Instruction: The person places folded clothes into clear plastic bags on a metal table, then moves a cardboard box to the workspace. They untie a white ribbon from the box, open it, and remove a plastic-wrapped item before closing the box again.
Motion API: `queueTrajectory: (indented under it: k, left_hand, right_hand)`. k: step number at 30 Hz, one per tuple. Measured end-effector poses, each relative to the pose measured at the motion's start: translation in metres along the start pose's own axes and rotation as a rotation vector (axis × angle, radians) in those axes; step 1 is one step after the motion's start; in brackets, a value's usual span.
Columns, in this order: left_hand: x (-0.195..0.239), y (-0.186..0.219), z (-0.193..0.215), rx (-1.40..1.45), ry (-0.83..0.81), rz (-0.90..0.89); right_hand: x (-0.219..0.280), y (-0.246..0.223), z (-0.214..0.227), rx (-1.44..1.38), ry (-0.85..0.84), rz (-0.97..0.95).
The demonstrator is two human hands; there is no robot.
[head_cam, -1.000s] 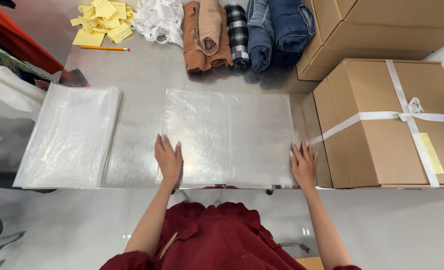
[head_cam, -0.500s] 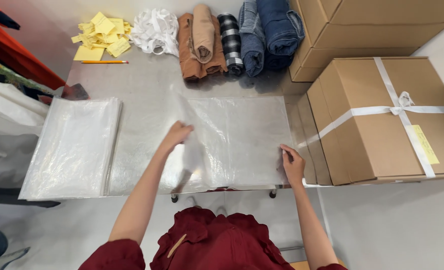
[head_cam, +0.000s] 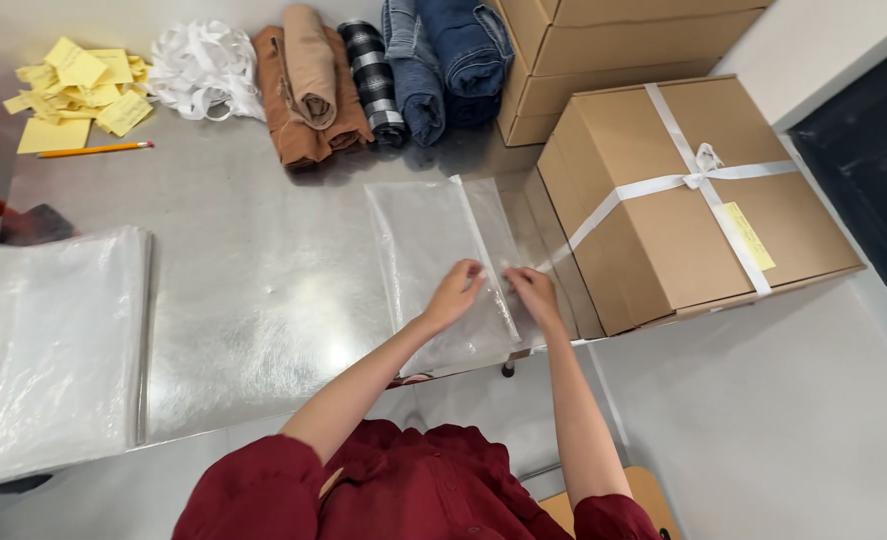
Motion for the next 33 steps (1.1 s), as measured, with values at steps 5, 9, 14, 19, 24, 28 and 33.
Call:
queueTrajectory:
  k: [5,9,14,19,24,28,33]
  left_hand:
    - [0.052,0.016,0.066,-0.580,0.363,-0.301]
    - [0.066,-0.026,0.083,-0.710,0.272,-0.022]
    - [0.067,-0.011,0.075,-0.730,0.089,0.061]
    - [0.052,-0.022,0.052,-0.837,0.035,0.026]
    - [0.047,-0.045,0.042,-0.911,-0.014,0.095]
    - [0.050,-0.044,0.041,-0.912,-0.039,0.104]
    - [0.052,-0.041,0.038,-0.985,-0.073,0.160]
  right_hand:
    - [0.000,-0.024,-0.023,0.522,0.013,-0.021]
    - [-0.006,-0.013,-0.016,0.499,-0.018,0.008]
    - [-0.016,0.021,-0.004,0.289,-0.020,0.040]
    - [0.000,0.008,0.007,0.186,0.037,0.065]
    - [0.001,0.006,0.012,0.176,0.058,0.064]
    - [-0.002,0.011,0.013,0.183,0.078,0.083]
    - [-0.010,0.010,0.009,0.340,0.135,0.149]
Point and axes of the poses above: each hand's wrist, its own x-axis away from the middle knuckle, its own z-axis out of the back of the hand, y = z × x, the point moved 3 cm from there along -x, towards the middle knuckle, and after that the axes turned 3 degrees about -y, right-handed, at the moved point
